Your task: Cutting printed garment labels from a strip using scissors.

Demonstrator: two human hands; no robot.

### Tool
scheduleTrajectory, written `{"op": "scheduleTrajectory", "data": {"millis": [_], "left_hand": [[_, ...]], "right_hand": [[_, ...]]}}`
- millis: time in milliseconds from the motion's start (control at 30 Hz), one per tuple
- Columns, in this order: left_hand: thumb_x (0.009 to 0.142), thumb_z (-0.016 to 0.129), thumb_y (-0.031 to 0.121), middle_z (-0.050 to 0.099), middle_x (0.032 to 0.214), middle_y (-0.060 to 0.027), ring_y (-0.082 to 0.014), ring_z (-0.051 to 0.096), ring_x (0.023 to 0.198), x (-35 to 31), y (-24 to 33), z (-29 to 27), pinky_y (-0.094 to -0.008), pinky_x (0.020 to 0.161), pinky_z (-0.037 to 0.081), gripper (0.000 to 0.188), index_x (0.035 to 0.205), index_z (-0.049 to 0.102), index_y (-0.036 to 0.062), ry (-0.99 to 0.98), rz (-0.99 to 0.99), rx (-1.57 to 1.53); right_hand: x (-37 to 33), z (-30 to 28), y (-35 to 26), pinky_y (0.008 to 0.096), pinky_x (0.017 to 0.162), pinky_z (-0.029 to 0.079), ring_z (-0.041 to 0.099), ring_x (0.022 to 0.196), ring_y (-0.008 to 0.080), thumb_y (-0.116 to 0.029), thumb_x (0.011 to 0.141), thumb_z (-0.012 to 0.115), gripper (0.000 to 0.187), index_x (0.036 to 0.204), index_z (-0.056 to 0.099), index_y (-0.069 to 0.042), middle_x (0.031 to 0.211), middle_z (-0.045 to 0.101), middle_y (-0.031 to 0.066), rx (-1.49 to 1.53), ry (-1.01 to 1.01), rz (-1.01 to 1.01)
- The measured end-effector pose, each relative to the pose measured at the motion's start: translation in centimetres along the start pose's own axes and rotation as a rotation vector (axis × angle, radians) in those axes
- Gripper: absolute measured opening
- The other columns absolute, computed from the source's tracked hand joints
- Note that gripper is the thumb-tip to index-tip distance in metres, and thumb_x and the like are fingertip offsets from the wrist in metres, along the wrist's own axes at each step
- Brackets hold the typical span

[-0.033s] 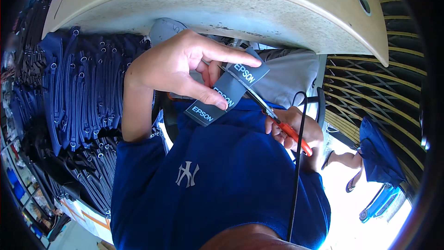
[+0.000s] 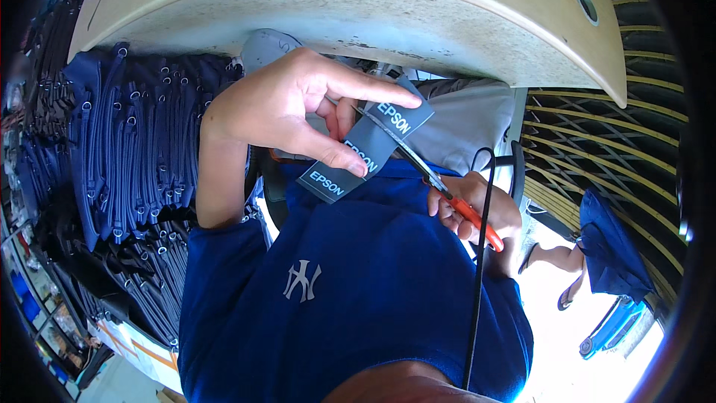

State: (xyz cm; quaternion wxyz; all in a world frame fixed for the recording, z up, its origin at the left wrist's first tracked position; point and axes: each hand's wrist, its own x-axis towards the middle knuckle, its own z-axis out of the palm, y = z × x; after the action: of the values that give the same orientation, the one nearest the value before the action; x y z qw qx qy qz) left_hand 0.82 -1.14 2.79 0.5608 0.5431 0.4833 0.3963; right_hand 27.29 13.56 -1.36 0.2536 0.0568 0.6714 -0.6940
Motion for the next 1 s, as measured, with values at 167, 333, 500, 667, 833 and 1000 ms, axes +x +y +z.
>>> {"op": "scheduleTrajectory", "data": {"millis": [167,333,500,667,833,1000], "left_hand": [[0.061,0.079,-0.004,0.064,0.106,-0.0081,-0.0019,0.051,0.054,0.1,-0.1,-0.1,-0.0159,0.048,0.041,0.069,0.124,0.053,0.0011,-0.006,0.007,-0.014],[0.061,0.079,-0.004,0.065,0.104,-0.0080,-0.0020,0.051,0.054,0.0,-0.1,-0.3,-0.0159,0.048,0.041,0.069,0.124,0.053,0.0007,-0.021,-0.043,-0.003],[0.061,0.079,-0.005,0.066,0.097,-0.0069,-0.0020,0.051,0.054,0.0,0.0,-0.3,-0.0156,0.048,0.040,0.068,0.124,0.053,0.0002,-0.014,-0.040,-0.002],[0.062,0.079,-0.005,0.066,0.084,-0.0031,-0.0017,0.050,0.054,0.0,0.0,-0.5,-0.0156,0.049,0.039,0.068,0.124,0.053,0.0002,-0.029,-0.054,0.026],[0.062,0.079,-0.004,0.065,0.081,-0.0027,-0.0015,0.050,0.054,0.1,0.1,-0.5,-0.0154,0.049,0.039,0.068,0.125,0.052,0.0003,-0.036,-0.069,0.012],[0.063,0.079,-0.004,0.063,0.077,-0.0014,-0.0013,0.049,0.054,0.2,-0.1,-0.6,-0.0153,0.049,0.038,0.068,0.125,0.052,0.0002,-0.037,-0.073,-0.005]], "right_hand": [[0.1,-0.2,0.2,0.0287,0.048,0.041,0.055,0.049,0.0158,-0.055,0.075,0.064,0.055,0.089,0.052,-0.003,0.055,0.053,0.0028,-0.061,0.006,-0.089],[0.1,0.0,0.8,0.0294,0.047,0.039,0.052,0.048,0.0159,-0.060,0.076,0.061,0.058,0.088,0.053,-0.004,0.054,0.051,0.0023,-0.080,0.033,-0.136],[0.2,-0.1,0.9,0.0299,0.048,0.037,0.049,0.048,0.0158,-0.055,0.079,0.062,0.052,0.085,0.052,-0.004,0.055,0.050,0.0022,-0.062,0.025,-0.156],[0.3,0.2,1.2,0.0300,0.048,0.037,0.049,0.049,0.0160,-0.051,0.082,0.060,0.048,0.081,0.052,-0.004,0.060,0.051,0.0035,-0.048,0.058,-0.209],[0.4,0.5,0.8,0.0303,0.047,0.036,0.048,0.048,0.0159,-0.051,0.084,0.057,0.047,0.076,0.051,-0.005,0.058,0.049,0.0026,-0.068,0.094,-0.228],[0.4,0.6,1.1,0.0301,0.046,0.035,0.045,0.046,0.0155,-0.053,0.085,0.054,0.049,0.071,0.050,-0.006,0.053,0.045,0.0014,-0.035,0.121,-0.221]]}}
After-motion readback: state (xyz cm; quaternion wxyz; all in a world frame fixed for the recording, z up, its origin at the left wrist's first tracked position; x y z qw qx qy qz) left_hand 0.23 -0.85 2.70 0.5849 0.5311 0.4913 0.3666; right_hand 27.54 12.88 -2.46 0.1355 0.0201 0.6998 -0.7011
